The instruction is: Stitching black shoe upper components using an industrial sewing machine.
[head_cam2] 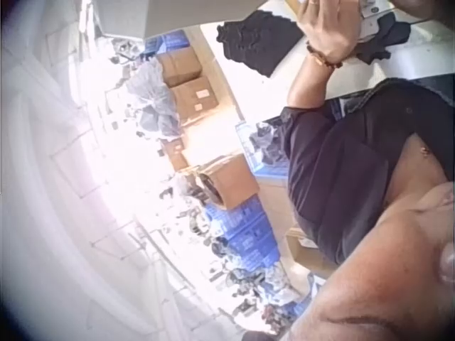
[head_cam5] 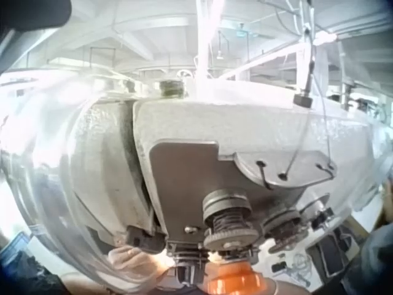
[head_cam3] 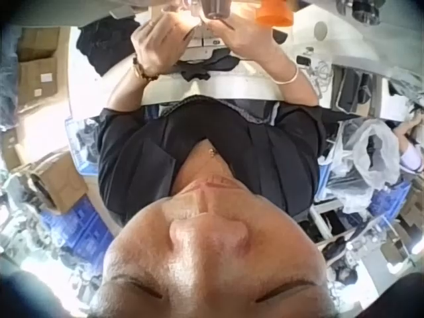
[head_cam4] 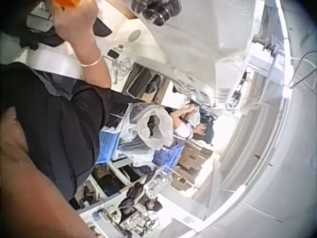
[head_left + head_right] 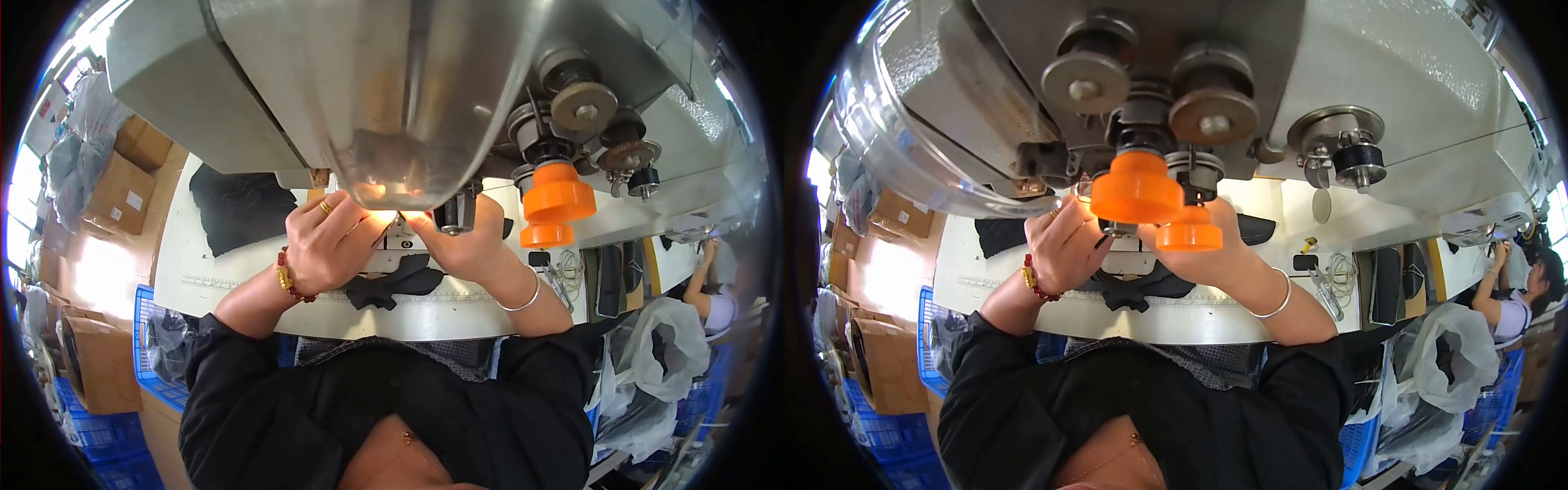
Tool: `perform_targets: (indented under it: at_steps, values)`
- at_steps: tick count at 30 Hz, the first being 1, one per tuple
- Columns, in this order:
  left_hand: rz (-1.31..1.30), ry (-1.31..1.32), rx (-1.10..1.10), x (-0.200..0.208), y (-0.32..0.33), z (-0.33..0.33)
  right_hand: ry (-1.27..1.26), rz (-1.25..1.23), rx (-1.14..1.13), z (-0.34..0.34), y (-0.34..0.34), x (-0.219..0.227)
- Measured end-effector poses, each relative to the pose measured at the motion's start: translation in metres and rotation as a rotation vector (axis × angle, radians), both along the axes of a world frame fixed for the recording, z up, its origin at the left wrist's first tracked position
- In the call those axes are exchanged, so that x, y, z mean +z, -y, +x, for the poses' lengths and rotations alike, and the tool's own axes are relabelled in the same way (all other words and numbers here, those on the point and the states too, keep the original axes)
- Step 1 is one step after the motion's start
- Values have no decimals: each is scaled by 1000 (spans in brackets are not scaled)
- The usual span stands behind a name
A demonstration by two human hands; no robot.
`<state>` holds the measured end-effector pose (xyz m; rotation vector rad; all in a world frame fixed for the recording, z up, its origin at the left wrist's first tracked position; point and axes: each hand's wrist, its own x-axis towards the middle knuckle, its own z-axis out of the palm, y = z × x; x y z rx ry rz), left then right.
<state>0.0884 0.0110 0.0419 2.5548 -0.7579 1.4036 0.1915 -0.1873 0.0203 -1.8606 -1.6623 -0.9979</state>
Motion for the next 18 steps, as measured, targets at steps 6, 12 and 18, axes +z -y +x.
perform_targets:
  at_steps: [6,12,18]
  values:
    - [16,27,70,0,-2,7,2,-37,-73,1,1,-4]
    - [-27,-121,109,2,-11,3,59,-65,-159,-5,1,-8]
    - [-100,-152,38,7,-17,4,-6,20,-95,-8,-5,1]
